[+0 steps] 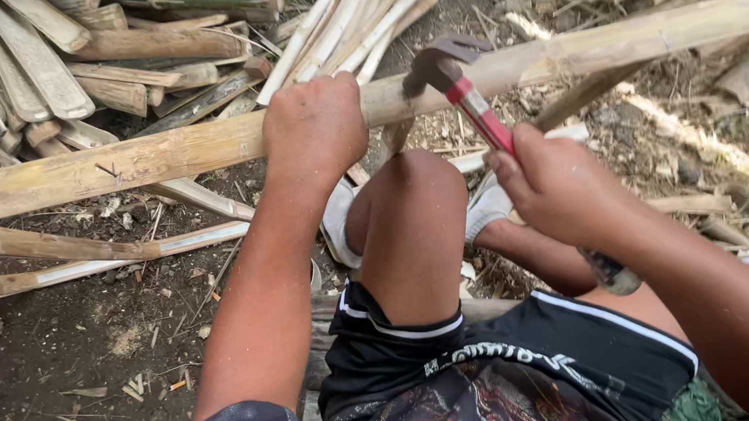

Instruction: The person assembles a wooden frame by positioning planks and securing them with nails. They use a hammer to drive nails into the wood, repeatedly picking up nails from a container and hammering them into place.

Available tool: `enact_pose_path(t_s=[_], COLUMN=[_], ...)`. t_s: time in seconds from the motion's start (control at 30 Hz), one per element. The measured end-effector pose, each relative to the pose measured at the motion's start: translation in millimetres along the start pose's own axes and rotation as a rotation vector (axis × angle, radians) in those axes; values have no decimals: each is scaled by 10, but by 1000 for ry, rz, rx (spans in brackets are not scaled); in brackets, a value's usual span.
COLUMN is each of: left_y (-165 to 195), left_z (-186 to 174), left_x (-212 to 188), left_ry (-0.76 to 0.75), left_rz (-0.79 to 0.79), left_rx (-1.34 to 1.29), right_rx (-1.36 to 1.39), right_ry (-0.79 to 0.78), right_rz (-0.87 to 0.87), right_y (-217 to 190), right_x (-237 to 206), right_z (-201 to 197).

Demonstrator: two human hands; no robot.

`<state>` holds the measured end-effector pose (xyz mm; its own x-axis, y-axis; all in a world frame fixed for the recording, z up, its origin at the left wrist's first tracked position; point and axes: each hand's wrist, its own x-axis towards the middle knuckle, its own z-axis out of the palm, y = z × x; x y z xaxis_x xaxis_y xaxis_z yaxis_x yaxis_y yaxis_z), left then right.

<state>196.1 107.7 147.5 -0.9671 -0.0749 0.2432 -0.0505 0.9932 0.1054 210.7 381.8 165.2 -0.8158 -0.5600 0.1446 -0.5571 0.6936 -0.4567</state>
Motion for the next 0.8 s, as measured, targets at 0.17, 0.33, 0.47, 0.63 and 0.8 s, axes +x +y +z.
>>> enact_pose_path(t_s=[0.17,0.33,0.47,0.63,0.8], left_y=[0,5,-6,-402,-625], left_z=[-25,-10,-59,-192,-14], left_x=[3,15,-102,-551,-480], left_ry=[-11,-44,129,341,294], left_rz=[-4,-9,109,113,131], left_rx=[6,28,61,153,284], right_rx=[559,246,71,435,896], right_ry=[328,103,-55,49,64], right_rz=[-102,-44,130,198,283], right_y=[123,20,2,201,569], right_x=[-159,27,74,-286,-789], right_z=[54,47,36,233,588])
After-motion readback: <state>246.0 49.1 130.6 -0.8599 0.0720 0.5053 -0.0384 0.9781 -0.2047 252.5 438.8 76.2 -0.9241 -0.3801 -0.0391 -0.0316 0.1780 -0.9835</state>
